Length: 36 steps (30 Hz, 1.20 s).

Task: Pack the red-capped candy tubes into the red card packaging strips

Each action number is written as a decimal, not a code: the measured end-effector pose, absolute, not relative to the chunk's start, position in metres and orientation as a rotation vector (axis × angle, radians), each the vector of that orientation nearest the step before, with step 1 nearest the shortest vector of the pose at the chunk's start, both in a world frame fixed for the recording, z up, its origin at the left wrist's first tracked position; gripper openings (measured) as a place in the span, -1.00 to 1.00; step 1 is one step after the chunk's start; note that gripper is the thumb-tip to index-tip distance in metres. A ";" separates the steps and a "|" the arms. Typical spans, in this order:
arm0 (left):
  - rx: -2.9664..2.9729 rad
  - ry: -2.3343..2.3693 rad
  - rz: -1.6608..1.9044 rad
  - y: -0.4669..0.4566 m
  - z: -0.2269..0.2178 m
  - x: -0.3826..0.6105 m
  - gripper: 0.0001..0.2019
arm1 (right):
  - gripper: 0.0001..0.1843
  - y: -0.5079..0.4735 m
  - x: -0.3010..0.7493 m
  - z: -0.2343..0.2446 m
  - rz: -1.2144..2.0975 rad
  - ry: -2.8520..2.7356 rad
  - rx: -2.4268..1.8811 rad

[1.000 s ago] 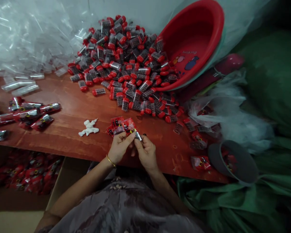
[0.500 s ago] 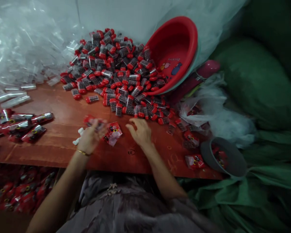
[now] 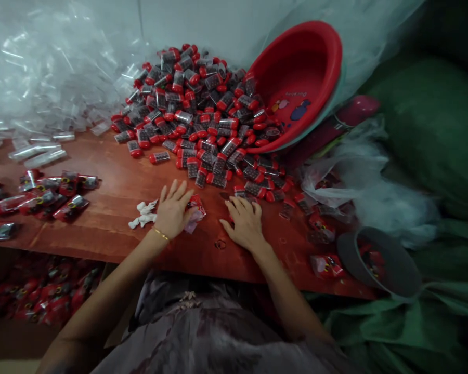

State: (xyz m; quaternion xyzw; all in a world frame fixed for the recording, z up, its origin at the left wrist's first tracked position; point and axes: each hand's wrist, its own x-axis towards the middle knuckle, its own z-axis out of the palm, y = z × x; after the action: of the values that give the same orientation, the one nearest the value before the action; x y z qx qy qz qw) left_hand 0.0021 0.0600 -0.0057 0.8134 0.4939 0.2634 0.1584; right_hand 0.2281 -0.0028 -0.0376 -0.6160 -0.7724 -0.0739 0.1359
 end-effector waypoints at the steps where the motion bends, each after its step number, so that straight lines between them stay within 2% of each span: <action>1: 2.403 1.412 0.609 0.060 -0.009 0.008 -0.68 | -0.48 -0.011 0.228 -0.039 -0.215 -2.228 -1.788; 4: 2.457 1.466 0.368 0.061 -0.021 0.011 -0.76 | -0.52 -0.025 0.228 -0.040 -0.218 -2.196 -1.770; 9: 2.434 1.566 0.486 0.057 -0.036 0.008 -0.77 | -0.68 -0.029 0.208 -0.036 -0.211 -2.018 -1.664; 15: 2.315 1.674 0.459 0.055 -0.031 0.014 -0.56 | -0.76 -0.024 0.176 -0.033 -0.131 -1.930 -1.539; 18: 2.242 1.747 0.488 0.060 -0.031 0.019 -0.69 | -0.79 -0.025 0.173 -0.036 -0.094 -1.909 -1.550; 21: 2.189 1.762 0.567 0.065 -0.030 0.021 -0.74 | -0.79 -0.028 0.173 -0.036 -0.042 -1.882 -1.568; 25: 2.034 1.725 0.799 0.061 -0.020 0.020 -0.72 | -0.70 -0.026 0.169 -0.027 0.207 -1.680 -1.597; 31: 1.710 1.354 1.020 0.038 -0.005 0.027 -0.76 | -0.65 0.000 0.149 -0.020 0.925 -1.097 -1.278; 36: 1.345 1.165 1.071 0.026 -0.001 0.031 -0.73 | -0.70 0.008 0.143 -0.021 0.962 -0.870 -1.214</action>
State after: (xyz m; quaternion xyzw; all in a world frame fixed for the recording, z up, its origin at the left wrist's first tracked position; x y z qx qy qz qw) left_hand 0.0306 0.0261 -0.0007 0.5581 0.4832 0.4444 0.5075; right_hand 0.1434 0.0083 -0.0211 -0.5302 -0.3802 0.4201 0.6308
